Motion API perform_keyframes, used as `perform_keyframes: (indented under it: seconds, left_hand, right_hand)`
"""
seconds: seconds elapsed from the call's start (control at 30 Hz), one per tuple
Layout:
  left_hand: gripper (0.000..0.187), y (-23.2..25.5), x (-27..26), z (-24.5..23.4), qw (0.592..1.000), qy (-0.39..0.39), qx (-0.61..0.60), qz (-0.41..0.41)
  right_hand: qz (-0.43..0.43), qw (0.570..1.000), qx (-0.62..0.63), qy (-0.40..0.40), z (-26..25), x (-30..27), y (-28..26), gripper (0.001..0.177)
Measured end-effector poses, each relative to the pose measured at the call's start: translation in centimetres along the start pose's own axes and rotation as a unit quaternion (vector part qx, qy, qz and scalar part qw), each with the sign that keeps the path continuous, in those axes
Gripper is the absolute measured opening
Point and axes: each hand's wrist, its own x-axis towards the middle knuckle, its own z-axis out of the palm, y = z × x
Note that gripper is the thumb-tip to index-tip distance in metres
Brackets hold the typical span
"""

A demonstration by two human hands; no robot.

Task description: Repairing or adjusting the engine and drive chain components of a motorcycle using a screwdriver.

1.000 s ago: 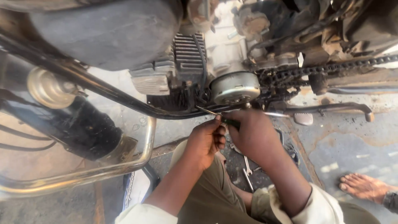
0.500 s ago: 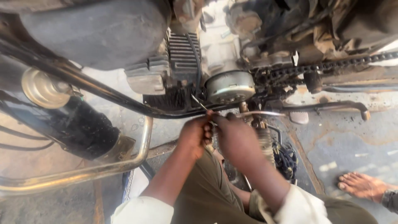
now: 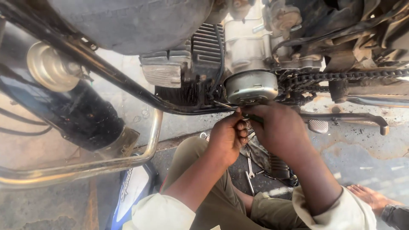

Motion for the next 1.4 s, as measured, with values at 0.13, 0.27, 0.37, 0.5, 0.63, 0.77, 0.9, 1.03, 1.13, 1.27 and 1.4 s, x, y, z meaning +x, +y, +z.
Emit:
perform_keyframes:
  seconds: [0.13, 0.27, 0.37, 0.5, 0.63, 0.77, 0.9, 1.03, 1.13, 1.27, 1.4]
  left_hand:
    - [0.024, -0.5, 0.3, 0.3, 1.0, -0.002, 0.015, -0.015]
    - [0.022, 0.2, 0.1, 0.3, 1.0, 0.012, 0.012, -0.01]
    - [0.023, 0.3, 0.3, 0.5, 1.0, 0.013, 0.015, -0.015]
    - [0.027, 1.3, -0.2, -0.6, 1.0, 0.022, 0.015, -0.007]
    - [0.024, 1.1, -1.3, 0.3, 0.999, 0.043, 0.007, -0.014]
    - [0.028, 1.0, -1.5, -0.7, 0.994, 0.081, 0.068, 0.009]
    - [0.026, 2.1, -3.9, -1.6, 0.984, 0.093, 0.149, 0.022]
    - [0.03, 3.5, -2.3, -3.4, 0.976, 0.131, 0.171, 0.027]
    - [0.031, 5.9, -2.1, -3.3, 0.964, 0.147, 0.215, 0.05]
    - [0.033, 8.5, -4.1, -1.7, 0.957, 0.132, 0.257, 0.004]
    - [0.03, 8.8, -2.9, -2.9, 0.988, 0.077, 0.086, -0.101]
  right_hand:
    - [0.022, 1.0, 0.011, -0.005, 0.2, 0.0, 0.7, 0.027]
    - [-0.004, 1.0, 0.029, -0.001, 0.0, 0.7, 0.8, 0.028]
    - [-0.01, 0.999, 0.04, -0.003, 0.0, 0.6, 1.4, 0.027]
    - [-0.011, 0.999, 0.046, 0.014, 0.7, 0.8, -0.7, 0.026]
    - [0.001, 0.998, 0.053, 0.029, 0.6, -0.9, -2.3, 0.029]
    - [0.035, 0.998, 0.038, 0.041, 3.3, -2.7, -3.8, 0.035]
    - [0.06, 0.996, 0.063, 0.014, 4.5, -4.6, -5.7, 0.044]
    - [0.076, 0.995, 0.057, -0.008, 6.5, -3.1, -7.4, 0.048]
    - [0.096, 0.995, 0.017, -0.029, 7.4, -1.1, -9.0, 0.055]
    - [0.119, 0.991, -0.023, -0.049, 7.5, 0.0, -10.6, 0.059]
    - [0.112, 0.987, -0.103, -0.047, 12.0, 0.8, -9.7, 0.036]
